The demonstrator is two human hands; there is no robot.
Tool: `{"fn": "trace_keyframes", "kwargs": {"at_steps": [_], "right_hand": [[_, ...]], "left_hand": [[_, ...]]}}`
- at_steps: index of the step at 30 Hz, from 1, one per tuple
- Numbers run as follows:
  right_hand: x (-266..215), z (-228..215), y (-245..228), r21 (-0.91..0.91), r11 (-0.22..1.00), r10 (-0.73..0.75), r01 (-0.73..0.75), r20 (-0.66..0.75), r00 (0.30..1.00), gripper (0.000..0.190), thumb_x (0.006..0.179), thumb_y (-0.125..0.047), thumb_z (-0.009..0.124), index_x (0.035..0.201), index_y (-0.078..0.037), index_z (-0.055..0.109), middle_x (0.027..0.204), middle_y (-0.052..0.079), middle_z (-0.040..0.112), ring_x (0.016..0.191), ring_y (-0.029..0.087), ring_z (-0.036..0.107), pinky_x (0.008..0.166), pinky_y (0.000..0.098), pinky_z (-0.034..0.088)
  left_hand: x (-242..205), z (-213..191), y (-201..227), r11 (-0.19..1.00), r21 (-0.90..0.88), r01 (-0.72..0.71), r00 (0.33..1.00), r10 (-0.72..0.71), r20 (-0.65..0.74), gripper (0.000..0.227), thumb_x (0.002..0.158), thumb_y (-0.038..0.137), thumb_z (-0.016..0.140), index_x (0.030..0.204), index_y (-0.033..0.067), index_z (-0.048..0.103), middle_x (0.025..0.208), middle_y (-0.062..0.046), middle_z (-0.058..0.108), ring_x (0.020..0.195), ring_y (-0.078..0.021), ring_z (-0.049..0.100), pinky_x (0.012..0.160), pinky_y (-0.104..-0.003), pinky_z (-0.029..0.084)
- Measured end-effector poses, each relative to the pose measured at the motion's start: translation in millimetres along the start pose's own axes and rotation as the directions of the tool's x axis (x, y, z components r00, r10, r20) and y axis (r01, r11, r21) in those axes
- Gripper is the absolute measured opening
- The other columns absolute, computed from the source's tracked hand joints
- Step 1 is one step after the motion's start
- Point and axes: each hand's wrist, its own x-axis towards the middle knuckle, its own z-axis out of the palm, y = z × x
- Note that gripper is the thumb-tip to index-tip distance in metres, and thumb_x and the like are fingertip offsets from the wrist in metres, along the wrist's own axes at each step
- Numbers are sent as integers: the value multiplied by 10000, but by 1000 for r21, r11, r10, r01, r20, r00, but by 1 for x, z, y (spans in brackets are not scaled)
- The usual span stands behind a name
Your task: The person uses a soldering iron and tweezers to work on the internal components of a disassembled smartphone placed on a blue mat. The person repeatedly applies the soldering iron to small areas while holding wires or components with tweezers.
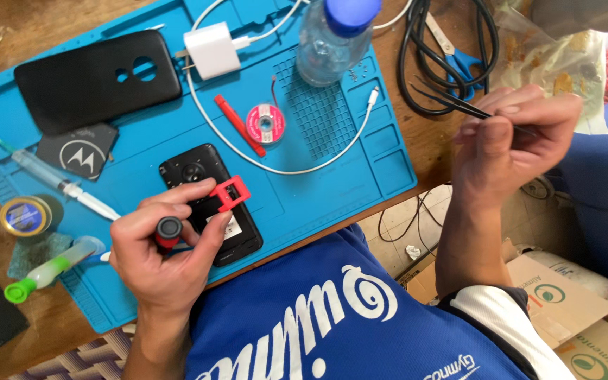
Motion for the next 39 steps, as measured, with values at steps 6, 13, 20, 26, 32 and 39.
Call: {"fn": "trace_keyframes", "kwargs": {"at_steps": [6, 13, 20, 26, 32, 39], "right_hand": [[-4, -5, 0, -176, 984, -9, 31, 125, 992, 325, 925, -346, 677, 861, -82, 499, 777, 80, 515, 728, 203, 544, 716, 295, 426], [-10, -17, 7, -225, 972, 11, 60, 298, 955, 211, 876, -60, 762, 898, -1, 561, 819, 153, 646, 768, 254, 690, 690, 308, 496], [-5, -10, 2, -222, 971, 0, 83, 349, 937, 215, 835, -41, 772, 841, 18, 566, 761, 192, 657, 726, 269, 681, 660, 309, 489], [-4, -7, 2, -213, 975, 21, 56, 341, 940, 215, 845, -38, 769, 861, 9, 560, 779, 176, 669, 734, 256, 681, 690, 312, 488], [-3, -6, 4, -213, 974, 0, 83, 364, 931, 197, 844, -26, 769, 856, 25, 579, 758, 172, 665, 725, 260, 682, 684, 307, 495], [-3, -3, 5, -221, 969, -18, 106, 366, 930, 202, 841, -51, 773, 841, 25, 586, 735, 177, 663, 705, 258, 689, 654, 303, 478]], "left_hand": [[0, 2, -2, 1000, 17, -4, 1000, 4, 23, 415, 769, -10, 780, 960, -17, 412, 1022, -314, 660, 737, -218, 663, 505, -192, 462], [-1, 3, -4, 998, 33, 62, 998, -62, 23, 366, 746, -14, 793, 897, -9, 460, 1045, -317, 665, 567, -152, 572, 526, -202, 436], [0, 5, -6, 998, 58, -14, 999, 12, 36, 439, 725, -10, 799, 953, -45, 426, 974, -338, 650, 844, -315, 708, 495, -216, 467], [0, 5, -7, 997, 65, 28, 999, -30, 35, 408, 706, -19, 806, 888, -55, 442, 951, -339, 646, 829, -323, 702, 490, -225, 460], [0, 5, -7, 997, 72, 33, 999, -35, 36, 391, 709, -20, 813, 840, -41, 445, 863, -288, 637, 911, -370, 726, 512, -235, 477], [0, 4, -7, 996, 72, 43, 998, -46, 43, 383, 702, -23, 825, 825, -35, 463, 848, -275, 644, 930, -373, 729, 562, -253, 508]]}}
